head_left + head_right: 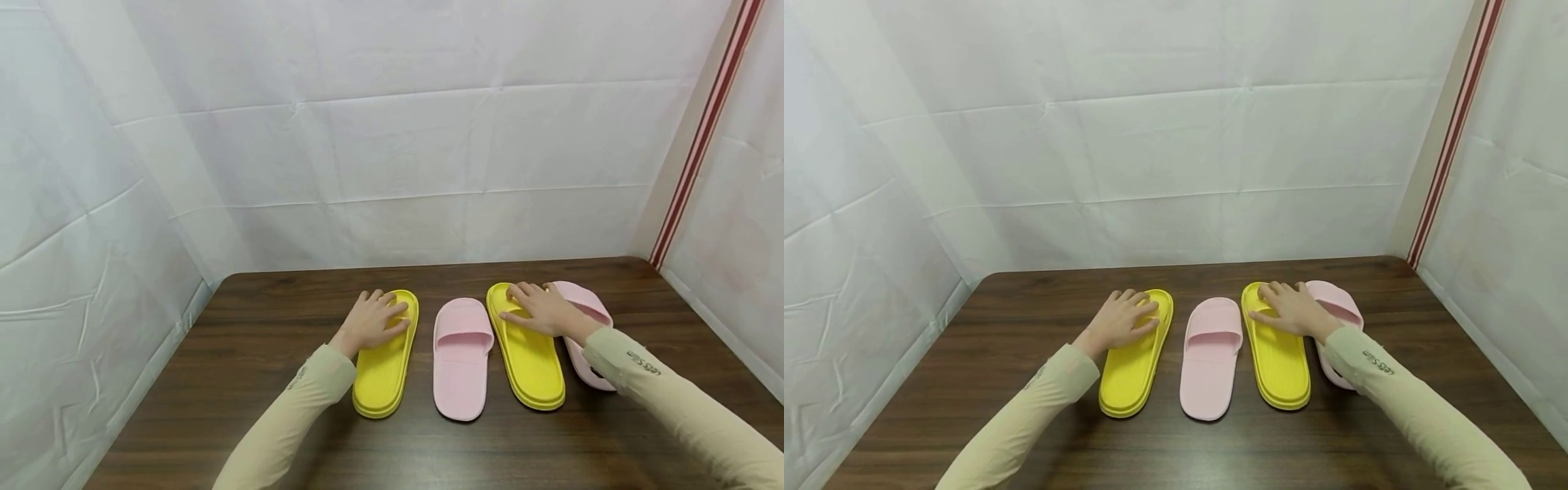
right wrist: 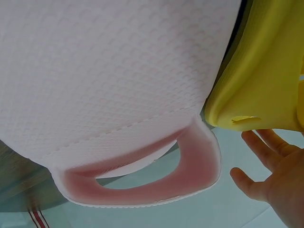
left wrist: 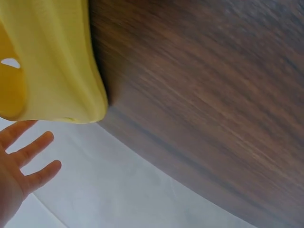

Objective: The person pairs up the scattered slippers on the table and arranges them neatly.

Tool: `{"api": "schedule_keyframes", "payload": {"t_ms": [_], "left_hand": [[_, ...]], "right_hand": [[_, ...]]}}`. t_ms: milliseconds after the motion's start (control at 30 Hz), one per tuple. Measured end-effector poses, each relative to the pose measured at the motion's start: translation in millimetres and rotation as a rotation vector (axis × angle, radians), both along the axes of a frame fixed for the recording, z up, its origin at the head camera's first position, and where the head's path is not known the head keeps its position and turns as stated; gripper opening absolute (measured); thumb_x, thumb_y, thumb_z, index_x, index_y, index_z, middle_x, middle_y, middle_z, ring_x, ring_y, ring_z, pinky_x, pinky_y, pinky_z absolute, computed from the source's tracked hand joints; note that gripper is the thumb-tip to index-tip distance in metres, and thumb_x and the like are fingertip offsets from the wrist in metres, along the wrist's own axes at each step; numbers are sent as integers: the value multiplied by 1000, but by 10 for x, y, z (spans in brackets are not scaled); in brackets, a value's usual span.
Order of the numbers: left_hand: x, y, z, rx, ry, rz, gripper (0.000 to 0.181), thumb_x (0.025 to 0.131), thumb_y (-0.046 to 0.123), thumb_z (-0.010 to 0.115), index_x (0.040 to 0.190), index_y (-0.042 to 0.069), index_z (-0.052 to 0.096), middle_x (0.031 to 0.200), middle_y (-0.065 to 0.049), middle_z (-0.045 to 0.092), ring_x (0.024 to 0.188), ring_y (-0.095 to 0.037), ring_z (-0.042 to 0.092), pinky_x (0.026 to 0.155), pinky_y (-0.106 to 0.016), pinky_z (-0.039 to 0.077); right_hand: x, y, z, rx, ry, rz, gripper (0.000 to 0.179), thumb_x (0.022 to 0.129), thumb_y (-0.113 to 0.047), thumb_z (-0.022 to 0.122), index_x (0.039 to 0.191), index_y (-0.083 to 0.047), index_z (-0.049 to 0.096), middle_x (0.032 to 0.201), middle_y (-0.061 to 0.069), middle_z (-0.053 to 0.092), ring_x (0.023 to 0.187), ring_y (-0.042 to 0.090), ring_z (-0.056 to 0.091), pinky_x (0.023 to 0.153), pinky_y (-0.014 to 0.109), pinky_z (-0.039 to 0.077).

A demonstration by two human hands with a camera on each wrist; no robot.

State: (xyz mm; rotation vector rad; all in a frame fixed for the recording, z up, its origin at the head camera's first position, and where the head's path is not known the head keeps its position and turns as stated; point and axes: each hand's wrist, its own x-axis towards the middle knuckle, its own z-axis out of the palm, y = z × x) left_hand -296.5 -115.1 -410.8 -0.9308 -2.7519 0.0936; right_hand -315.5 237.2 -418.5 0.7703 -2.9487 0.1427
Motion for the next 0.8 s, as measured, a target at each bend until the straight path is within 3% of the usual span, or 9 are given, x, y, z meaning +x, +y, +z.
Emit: {"api": "schedule_keyframes", "payload": {"t_ms": [133, 333, 600, 800], "left_hand": [[-25, -6, -14, -3, -57, 19, 46, 90, 52, 36, 124, 24, 49, 126, -10, 51, 112, -30, 46, 92, -50, 34], [-38, 1, -49, 16, -138, 37, 56, 87, 58, 37, 130, 23, 45, 132, -11, 46, 120, -32, 43, 99, -51, 30], [-46, 32, -34, 28, -150, 36, 54, 87, 58, 37, 128, 23, 46, 133, -11, 46, 122, -28, 44, 99, -55, 28], [-45, 32, -43, 37, -142, 28, 52, 87, 56, 38, 126, 23, 47, 131, -11, 47, 120, -29, 46, 98, -56, 29]], "right_hand": [[-9, 1, -15, -2, -10, 4, 50, 85, -59, 42, 111, -17, 44, 111, 11, 54, 107, 30, 51, 91, 62, 25], [-3, -5, -25, -4, -28, 0, 52, 82, -61, 44, 111, -17, 44, 108, 11, 55, 106, 30, 51, 91, 61, 25], [-13, -2, -34, 6, 12, 5, 49, 81, -61, 46, 105, -19, 47, 102, 6, 52, 93, 26, 50, 76, 47, 32], [3, 7, -33, 2, 34, 8, 47, 80, -61, 49, 102, -19, 47, 98, 5, 51, 87, 23, 49, 72, 44, 32]]}}
